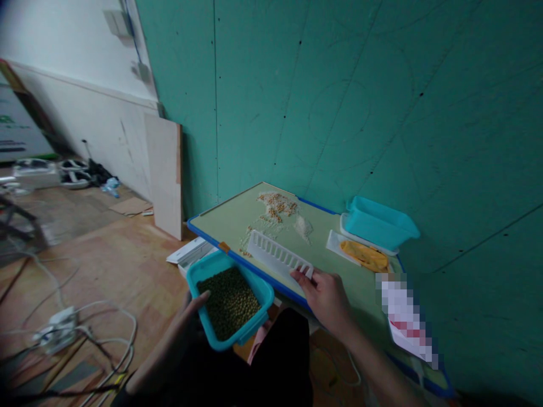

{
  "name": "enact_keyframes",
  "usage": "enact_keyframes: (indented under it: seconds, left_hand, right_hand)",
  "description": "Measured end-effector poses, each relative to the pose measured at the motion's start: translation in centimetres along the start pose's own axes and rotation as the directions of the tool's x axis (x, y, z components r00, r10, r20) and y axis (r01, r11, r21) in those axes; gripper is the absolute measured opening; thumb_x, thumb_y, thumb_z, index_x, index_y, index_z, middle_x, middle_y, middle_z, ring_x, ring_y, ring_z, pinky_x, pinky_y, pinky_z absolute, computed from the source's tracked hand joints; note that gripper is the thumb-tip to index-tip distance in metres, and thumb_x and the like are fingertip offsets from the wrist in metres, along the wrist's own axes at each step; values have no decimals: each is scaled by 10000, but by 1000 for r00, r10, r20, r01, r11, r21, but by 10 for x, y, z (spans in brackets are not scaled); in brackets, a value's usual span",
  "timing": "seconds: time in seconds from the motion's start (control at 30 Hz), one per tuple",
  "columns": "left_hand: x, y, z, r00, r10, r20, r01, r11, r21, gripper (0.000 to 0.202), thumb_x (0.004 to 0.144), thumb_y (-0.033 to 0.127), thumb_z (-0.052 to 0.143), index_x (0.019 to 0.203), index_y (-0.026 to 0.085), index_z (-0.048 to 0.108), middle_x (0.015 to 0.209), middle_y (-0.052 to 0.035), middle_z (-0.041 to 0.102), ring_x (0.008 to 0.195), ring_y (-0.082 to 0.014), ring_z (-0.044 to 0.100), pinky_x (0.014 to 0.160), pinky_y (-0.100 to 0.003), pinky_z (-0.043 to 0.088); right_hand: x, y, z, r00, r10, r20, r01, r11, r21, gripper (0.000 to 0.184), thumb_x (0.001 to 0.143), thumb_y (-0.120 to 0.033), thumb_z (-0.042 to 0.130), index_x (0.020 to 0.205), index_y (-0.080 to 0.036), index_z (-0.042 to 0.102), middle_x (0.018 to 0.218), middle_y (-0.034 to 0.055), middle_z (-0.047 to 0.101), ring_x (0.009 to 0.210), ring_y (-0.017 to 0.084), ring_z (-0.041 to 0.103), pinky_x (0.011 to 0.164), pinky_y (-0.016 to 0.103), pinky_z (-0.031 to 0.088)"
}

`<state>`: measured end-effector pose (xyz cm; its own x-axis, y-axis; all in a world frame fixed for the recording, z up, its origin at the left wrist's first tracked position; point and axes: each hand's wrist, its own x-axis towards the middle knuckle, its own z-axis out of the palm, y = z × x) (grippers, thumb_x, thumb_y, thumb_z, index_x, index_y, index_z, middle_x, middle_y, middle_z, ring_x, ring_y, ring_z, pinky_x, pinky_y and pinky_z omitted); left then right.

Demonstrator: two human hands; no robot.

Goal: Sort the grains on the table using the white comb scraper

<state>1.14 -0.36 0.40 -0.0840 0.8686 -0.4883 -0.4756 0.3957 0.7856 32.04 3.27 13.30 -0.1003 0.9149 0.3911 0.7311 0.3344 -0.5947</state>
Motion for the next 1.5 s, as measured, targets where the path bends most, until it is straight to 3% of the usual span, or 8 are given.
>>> enact_keyframes:
  seconds: [0.3, 0.5, 0.7, 1.1, 1.3, 1.5]
  left_hand:
    - [4, 0, 0, 997, 53, -49, -55, 997, -45, 920, 834, 506, 904, 1617, 373, 440, 1589, -138, 665, 1363, -425, 732, 1004, -496, 681]
    - [-3, 6, 1, 1000, 16, 10, -16, 1000, 7, 896, 885, 569, 839, 1629, 370, 381, 1540, -160, 692, 1211, -437, 803, 915, -527, 710]
    - [-3, 4, 2, 1000, 31, 8, -31, 999, 17, 919, 926, 541, 796, 1682, 366, 303, 1517, -172, 692, 1188, -426, 813, 925, -528, 706]
    - [3, -1, -4, 999, 21, 27, -21, 1000, -19, 991, 847, 592, 881, 1659, 389, 350, 1544, -188, 670, 1216, -452, 795, 922, -524, 697]
    - [3, 1, -4, 999, 8, 31, -9, 1000, 17, 964, 869, 618, 841, 1647, 392, 318, 1543, -173, 656, 1204, -435, 799, 917, -537, 695]
    - [3, 1, -5, 999, 17, 31, -17, 1000, 3, 935, 863, 631, 838, 1619, 372, 352, 1521, -180, 664, 1228, -443, 785, 899, -523, 696]
  right_hand:
    - [3, -2, 4, 1000, 7, 27, -7, 999, 32, 646, 994, -745, 601, 657, -218, 765, 570, 69, 702, 564, 236, 672, 566, 310, 529]
    - [3, -4, 6, 1000, -10, 11, 9, 1000, 24, 641, 980, -743, 621, 675, -208, 794, 562, 64, 710, 524, 214, 655, 524, 288, 495]
    - [3, -8, 6, 998, -22, 53, 19, 998, 58, 616, 997, -724, 616, 727, -211, 826, 685, 98, 804, 590, 251, 744, 584, 310, 546]
    - [5, -12, 14, 998, -41, 53, 37, 997, 71, 604, 1007, -719, 621, 782, -205, 847, 753, 121, 841, 653, 282, 788, 605, 329, 577]
    - [8, -16, 17, 994, -96, 50, 90, 990, 105, 531, 1042, -606, 631, 830, -180, 864, 828, 112, 864, 732, 277, 827, 676, 311, 608]
    - [10, -18, 16, 995, -102, 7, 101, 992, 69, 596, 1038, -644, 619, 744, -173, 831, 682, 88, 802, 600, 223, 747, 596, 273, 550]
